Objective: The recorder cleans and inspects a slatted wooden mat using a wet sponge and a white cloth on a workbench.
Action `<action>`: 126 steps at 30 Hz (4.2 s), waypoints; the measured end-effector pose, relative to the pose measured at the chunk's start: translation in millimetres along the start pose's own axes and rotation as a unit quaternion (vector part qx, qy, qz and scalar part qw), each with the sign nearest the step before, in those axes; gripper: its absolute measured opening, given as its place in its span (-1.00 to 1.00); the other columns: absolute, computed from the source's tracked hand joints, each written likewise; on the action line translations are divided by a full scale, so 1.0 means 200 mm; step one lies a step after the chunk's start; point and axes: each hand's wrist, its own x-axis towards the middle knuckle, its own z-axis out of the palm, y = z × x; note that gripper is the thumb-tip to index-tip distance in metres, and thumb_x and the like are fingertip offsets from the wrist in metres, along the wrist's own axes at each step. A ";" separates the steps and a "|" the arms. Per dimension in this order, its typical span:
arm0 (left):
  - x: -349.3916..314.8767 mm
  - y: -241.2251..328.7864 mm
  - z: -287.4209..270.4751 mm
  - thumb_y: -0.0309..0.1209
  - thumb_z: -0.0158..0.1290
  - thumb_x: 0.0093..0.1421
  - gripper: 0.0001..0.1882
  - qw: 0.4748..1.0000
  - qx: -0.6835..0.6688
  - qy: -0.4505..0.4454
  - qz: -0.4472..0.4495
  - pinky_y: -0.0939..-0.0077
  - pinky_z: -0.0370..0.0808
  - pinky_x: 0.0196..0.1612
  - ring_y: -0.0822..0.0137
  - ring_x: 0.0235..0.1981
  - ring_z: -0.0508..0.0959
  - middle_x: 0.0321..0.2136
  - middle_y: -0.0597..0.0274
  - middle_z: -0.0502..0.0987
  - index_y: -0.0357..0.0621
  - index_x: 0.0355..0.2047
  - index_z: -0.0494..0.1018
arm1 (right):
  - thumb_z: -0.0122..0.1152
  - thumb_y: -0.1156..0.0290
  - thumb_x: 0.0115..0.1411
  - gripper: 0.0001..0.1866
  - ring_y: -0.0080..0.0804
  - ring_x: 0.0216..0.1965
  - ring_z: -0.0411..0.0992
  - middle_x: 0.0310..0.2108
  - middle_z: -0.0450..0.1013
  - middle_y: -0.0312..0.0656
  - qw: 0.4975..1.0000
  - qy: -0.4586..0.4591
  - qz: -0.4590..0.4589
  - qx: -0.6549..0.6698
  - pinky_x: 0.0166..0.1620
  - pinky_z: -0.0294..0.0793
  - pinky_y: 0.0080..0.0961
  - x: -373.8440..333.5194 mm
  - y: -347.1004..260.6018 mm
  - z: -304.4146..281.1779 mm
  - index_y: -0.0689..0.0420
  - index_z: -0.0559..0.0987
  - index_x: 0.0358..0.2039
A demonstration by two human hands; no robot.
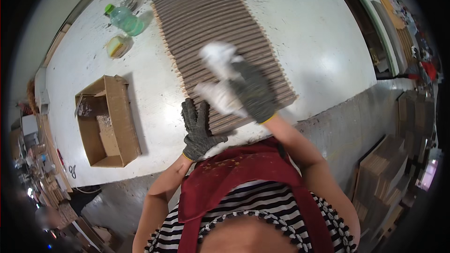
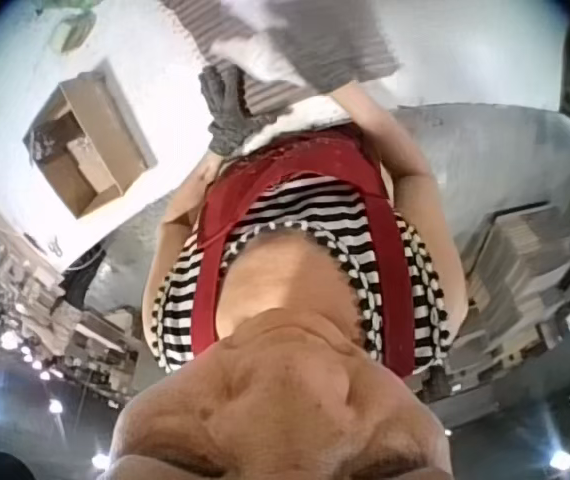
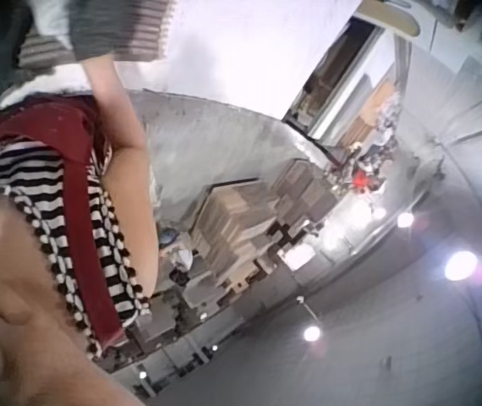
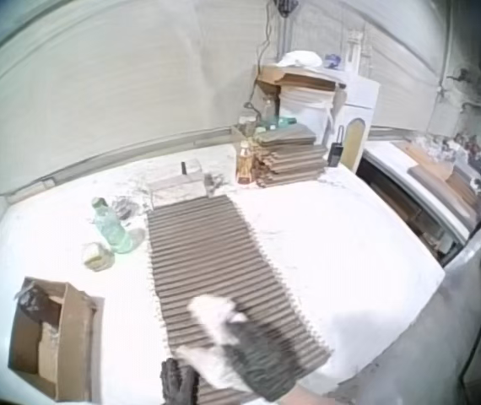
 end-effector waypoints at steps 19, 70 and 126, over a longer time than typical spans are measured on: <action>0.04 0.14 0.01 0.14 0.32 -0.16 0.10 0.998 -0.003 0.034 -0.061 -0.18 -0.21 0.35 -0.21 0.37 -0.06 0.31 -0.24 0.07 -0.20 0.28 0.17 | 0.24 0.21 0.14 -0.65 -0.15 -0.24 0.48 -0.28 0.50 -0.06 0.960 -0.004 0.258 -0.112 -0.16 0.47 -0.23 -0.33 0.62 -0.47 0.20 0.58 -0.17; -0.10 0.08 0.12 0.12 0.43 -0.28 0.42 0.990 0.026 0.075 -0.113 -0.16 -0.09 0.31 -0.25 0.31 0.02 0.30 -0.35 -0.02 -0.45 0.33 -0.19 | 0.12 0.33 0.28 -0.56 -0.17 0.05 0.43 0.05 0.43 0.03 0.908 0.122 0.334 0.221 0.08 0.44 -0.24 -0.55 0.43 -0.26 0.19 0.42 0.14; -0.30 -0.03 0.03 -0.61 0.31 -0.06 -0.52 0.854 -0.393 0.042 -0.338 0.52 0.51 -0.19 0.42 -0.25 0.54 -0.27 0.25 0.57 -0.20 -0.09 0.44 | 0.23 0.47 0.00 -0.72 -0.20 -0.23 0.47 -0.24 0.47 -0.18 0.990 -0.059 0.037 -0.125 -0.27 0.49 -0.27 -0.70 -0.11 -0.06 0.08 0.61 -0.20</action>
